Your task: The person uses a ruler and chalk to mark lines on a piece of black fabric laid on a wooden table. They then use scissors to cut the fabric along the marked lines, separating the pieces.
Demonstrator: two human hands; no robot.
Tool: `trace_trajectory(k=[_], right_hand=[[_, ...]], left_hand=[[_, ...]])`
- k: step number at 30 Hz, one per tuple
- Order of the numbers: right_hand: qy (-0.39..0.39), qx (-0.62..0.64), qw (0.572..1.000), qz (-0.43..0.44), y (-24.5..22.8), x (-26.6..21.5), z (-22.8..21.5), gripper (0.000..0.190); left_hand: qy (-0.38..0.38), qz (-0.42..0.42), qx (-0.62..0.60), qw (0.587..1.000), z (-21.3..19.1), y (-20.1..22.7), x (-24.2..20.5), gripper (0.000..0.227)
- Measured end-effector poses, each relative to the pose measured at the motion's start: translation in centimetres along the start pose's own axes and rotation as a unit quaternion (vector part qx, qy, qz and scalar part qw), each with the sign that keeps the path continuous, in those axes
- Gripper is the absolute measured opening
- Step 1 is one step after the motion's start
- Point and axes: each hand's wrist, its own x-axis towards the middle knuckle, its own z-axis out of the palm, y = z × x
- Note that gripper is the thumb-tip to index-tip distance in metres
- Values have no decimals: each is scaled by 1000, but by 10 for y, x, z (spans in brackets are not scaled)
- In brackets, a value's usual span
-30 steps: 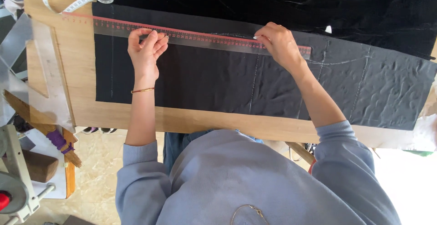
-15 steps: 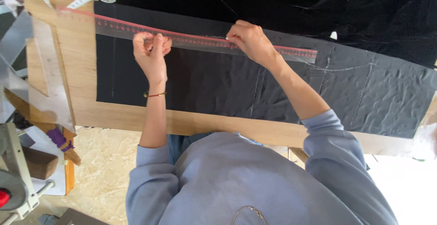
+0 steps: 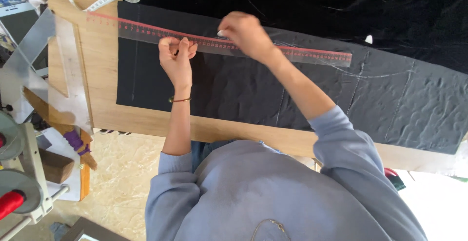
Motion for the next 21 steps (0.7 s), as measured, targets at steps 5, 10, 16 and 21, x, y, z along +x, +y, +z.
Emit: trace_trajectory(k=[5, 10, 16, 21], right_hand=[[5, 2, 997, 72, -46, -95, -98, 15], [-119, 27, 988, 93, -87, -202, -115, 16], [-59, 39, 958, 277, -64, -301, -71, 15], [183, -56, 934, 302, -14, -360, -102, 7]], left_hand=[[-32, -99, -78, 991, -30, 33, -38, 23], [-81, -102, -78, 988, -74, 53, -79, 21], [-58, -86, -23, 994, -64, 12, -111, 11], [-170, 215, 512, 814, -13, -3, -127, 64]])
